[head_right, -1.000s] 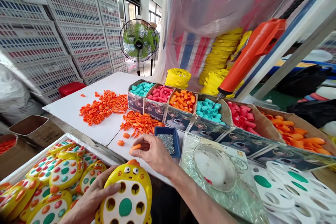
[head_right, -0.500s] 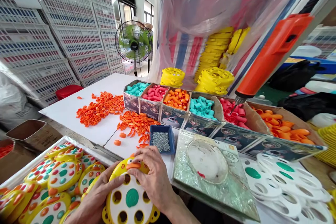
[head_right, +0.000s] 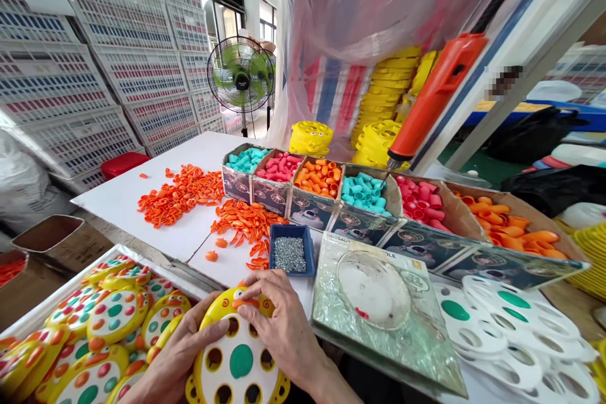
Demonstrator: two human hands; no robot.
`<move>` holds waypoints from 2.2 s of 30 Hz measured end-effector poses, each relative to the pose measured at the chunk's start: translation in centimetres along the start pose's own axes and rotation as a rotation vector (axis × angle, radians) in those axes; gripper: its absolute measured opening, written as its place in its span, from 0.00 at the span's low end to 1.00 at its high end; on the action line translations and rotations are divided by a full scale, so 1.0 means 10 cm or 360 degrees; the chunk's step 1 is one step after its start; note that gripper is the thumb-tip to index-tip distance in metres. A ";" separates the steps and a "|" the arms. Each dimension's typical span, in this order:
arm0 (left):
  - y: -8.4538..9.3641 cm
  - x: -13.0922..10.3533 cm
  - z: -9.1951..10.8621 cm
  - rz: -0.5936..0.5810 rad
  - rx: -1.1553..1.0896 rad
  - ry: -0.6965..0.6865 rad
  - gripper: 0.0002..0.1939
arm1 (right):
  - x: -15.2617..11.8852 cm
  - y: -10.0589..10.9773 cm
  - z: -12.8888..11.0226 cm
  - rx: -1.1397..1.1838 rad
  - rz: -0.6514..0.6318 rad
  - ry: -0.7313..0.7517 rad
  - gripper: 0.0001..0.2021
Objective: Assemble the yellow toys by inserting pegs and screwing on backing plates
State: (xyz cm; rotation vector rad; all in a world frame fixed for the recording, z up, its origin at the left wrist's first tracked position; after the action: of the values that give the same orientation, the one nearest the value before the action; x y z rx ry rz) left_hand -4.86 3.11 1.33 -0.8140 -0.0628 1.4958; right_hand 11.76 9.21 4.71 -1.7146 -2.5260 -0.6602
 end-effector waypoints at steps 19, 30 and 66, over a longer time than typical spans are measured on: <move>-0.02 0.01 0.03 -0.0176 0.0099 0.0007 0.19 | -0.06 -0.02 -0.03 -0.0270 0.0030 0.0471 0.07; -0.01 -0.01 0.02 -0.0119 0.0134 0.0074 0.26 | -0.08 0.04 0.14 -0.0138 -0.0007 -0.0067 0.14; 0.43 -0.10 0.10 0.0190 0.0278 -0.0137 0.32 | 1.29 -0.80 0.27 -0.0944 -0.0289 0.0221 0.12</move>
State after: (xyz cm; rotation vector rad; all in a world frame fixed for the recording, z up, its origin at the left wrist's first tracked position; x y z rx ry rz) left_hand -9.18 2.09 0.29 -0.6219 0.0529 1.6239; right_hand 0.09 19.15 2.76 -1.4848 -2.5631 -1.6119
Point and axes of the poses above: each hand's wrist, its own x-axis towards the middle knuckle, its own y-axis out of the back of the hand, z = x × y, the point moved 3 cm from there along x, towards the middle knuckle, and after that the axes turned 1 degree about z, right-handed, at the moved point
